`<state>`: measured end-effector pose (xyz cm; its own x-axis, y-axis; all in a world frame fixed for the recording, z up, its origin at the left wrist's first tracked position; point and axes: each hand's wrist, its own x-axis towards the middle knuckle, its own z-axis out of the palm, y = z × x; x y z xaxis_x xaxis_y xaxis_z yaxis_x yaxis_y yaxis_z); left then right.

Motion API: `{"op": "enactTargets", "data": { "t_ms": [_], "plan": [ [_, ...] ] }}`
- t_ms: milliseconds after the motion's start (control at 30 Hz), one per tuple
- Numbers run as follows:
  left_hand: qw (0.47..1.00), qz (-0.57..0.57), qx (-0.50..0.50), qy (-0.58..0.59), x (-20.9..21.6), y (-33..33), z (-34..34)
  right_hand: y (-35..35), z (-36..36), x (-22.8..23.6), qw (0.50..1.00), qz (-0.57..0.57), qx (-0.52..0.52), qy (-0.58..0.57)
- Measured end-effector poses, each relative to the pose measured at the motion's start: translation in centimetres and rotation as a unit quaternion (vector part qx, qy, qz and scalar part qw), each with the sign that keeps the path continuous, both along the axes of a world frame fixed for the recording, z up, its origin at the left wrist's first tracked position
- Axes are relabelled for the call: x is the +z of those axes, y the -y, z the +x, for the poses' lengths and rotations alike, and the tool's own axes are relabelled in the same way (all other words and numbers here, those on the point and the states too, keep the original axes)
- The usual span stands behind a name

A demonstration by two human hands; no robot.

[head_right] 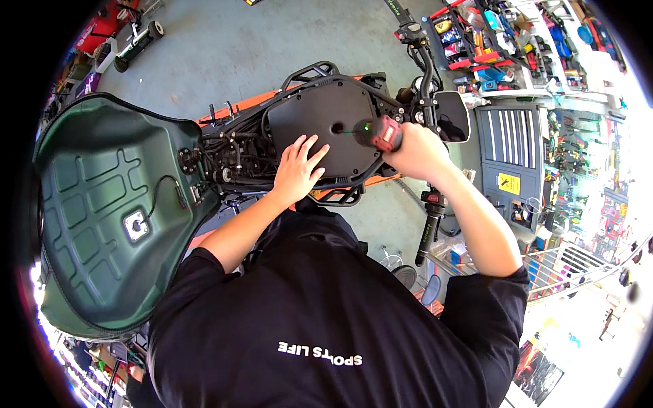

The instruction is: The person uses a cordless impact driver to fasten screws into a black plastic cover on a motorcycle frame. The person systematically moves around the cover, securing multiple fasteners to attach the component to the bike.

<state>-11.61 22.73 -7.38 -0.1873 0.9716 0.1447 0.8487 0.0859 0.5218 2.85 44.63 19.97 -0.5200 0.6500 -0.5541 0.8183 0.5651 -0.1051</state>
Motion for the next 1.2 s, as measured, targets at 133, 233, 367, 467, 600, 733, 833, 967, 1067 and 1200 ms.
{"op": "enactTargets", "data": {
  "t_ms": [133,233,367,467,600,733,833,967,1067,1200],
  "plan": [
    [1.0,-0.004,-0.007,0.01,-0.1,0.4,-0.2,-1.1,-2.3,-1.9,0.998,-0.008,0.055,0.039],
    [1.0,-0.01,-0.006,-0.001,-0.4,0.5,-0.1,-1.3,-3.2,-2.9,0.997,0.012,0.063,0.045],
    [1.0,-0.018,-0.005,-0.001,-0.3,0.7,0.0,-1.2,-4.5,-2.9,0.995,0.009,0.08,0.063],
    [1.0,-0.019,-0.004,-0.003,-0.4,0.7,0.0,-1.5,-4.4,-3.9,0.994,0.011,0.091,0.062],
    [1.0,-0.02,-0.003,-0.01,-0.5,0.7,0.1,-1.8,-4.4,-5.2,0.993,-0.002,0.095,0.067],
    [1.0,-0.024,-0.004,-0.014,-0.6,0.8,0.1,-1.6,-4.7,-4.8,0.993,0.002,0.103,0.066],
    [1.0,-0.025,-0.004,-0.015,-0.6,0.7,0.2,-1.5,-4.9,-4.2,0.991,0.006,0.11,0.071],
    [0.999,-0.032,-0.006,-0.021,-0.5,0.7,0.2,-1.2,-5.4,-3.4,0.991,0.005,0.113,0.077],
    [0.999,-0.031,-0.009,-0.024,-0.5,0.6,0.1,-1.5,-5.3,-4.0,0.99,0.001,0.115,0.085],
    [0.999,-0.028,-0.008,-0.031,-0.5,0.7,0.1,-0.7,-6.2,-3.0,0.989,-0.008,0.118,0.091]
  ]
}}
